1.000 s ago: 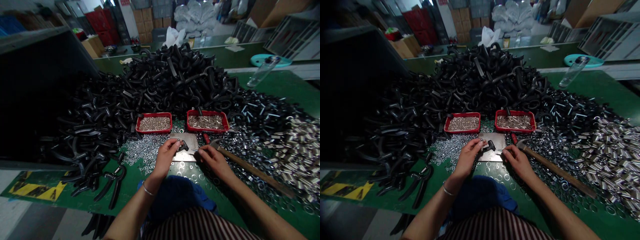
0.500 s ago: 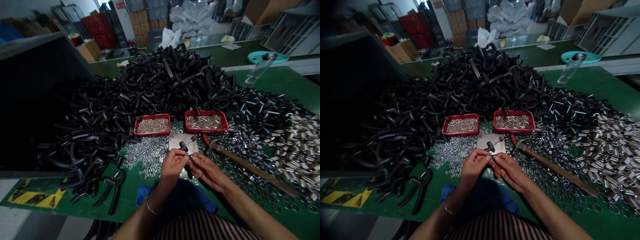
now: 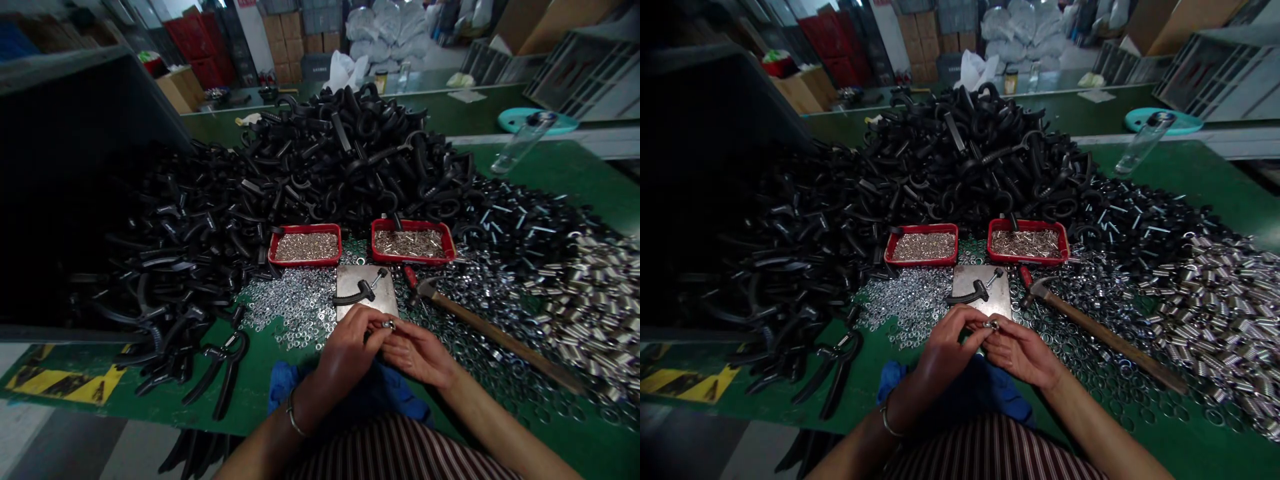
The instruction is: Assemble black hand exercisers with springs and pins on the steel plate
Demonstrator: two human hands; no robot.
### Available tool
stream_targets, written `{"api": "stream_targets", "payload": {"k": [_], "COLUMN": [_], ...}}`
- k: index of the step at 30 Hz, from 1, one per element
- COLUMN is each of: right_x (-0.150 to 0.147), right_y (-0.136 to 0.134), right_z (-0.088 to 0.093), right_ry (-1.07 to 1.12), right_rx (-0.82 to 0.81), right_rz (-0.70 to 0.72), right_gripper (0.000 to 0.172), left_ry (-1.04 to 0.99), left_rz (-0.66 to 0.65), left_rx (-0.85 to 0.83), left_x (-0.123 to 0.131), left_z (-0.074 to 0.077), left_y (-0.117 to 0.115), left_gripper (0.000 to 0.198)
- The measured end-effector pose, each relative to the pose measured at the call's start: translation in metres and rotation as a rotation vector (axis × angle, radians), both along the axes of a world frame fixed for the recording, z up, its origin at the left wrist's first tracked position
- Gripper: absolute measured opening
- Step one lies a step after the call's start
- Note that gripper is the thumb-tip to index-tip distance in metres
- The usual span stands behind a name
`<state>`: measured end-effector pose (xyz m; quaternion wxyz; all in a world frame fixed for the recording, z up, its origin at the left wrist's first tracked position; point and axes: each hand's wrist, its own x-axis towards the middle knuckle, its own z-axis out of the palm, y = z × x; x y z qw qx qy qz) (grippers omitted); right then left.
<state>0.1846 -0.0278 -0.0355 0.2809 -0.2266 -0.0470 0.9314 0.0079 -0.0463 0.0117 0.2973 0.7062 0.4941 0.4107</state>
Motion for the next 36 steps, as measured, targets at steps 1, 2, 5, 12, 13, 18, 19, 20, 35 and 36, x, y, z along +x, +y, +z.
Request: {"api": "stream_targets", "payload": {"k": [1, 2, 5, 12, 13, 18, 19, 20, 35, 36], "right_x": [0.001, 0.001, 0.003, -0.002, -0.003, -0.012, -0.013, -0.013, 0.041, 0.046], "right_y": [0.0, -0.001, -0.002, -0.008, -0.008, -0.004, -0.002, 0.0, -0.037, -0.041], "right_z": [-0.002, -0.005, -0.011, 0.004, 0.007, 0.015, 0.015, 0.015, 0.001, 0.001], "right_ry": [0.013, 0.021, 0.016, -0.136, -0.148, -0.144, -0.175, -0.212, -0.195, -0.203], "right_rx": [0.001, 0.002, 0.006, 0.258, 0.287, 0.307, 0.354, 0.419, 0.587, 0.556], "right_rz": [-0.003, -0.004, -0.01, -0.23, -0.255, -0.223, -0.26, -0.313, 0.033, -0.017], "right_gripper": [0.013, 0.012, 0.013, 0.01, 0.012, 0.016, 0.016, 0.015, 0.027, 0.025], "left_ry": [0.01, 0.016, 0.035, -0.065, -0.174, -0.457, -0.375, -0.282, -0.278, -0.295], "left_rz": [-0.001, -0.001, -0.005, 0.049, 0.045, -0.066, -0.04, -0.012, -0.181, -0.27], "left_rx": [0.01, 0.013, 0.005, -0.224, -0.322, -0.438, -0.326, -0.218, -0.633, -0.742], "left_x": [0.0, 0.001, 0.0, 0.006, 0.007, 0.008, 0.007, 0.006, 0.028, 0.028], "left_z": [0.0, 0.0, -0.001, -0.003, -0.004, -0.011, -0.012, -0.013, -0.006, -0.008], "left_y": [-0.001, -0.002, -0.003, -0.008, -0.007, 0.002, 0.003, 0.004, 0.022, 0.025], "left_gripper": [0.009, 0.009, 0.009, 0.005, 0.008, 0.015, 0.013, 0.013, 0.034, 0.04]}}
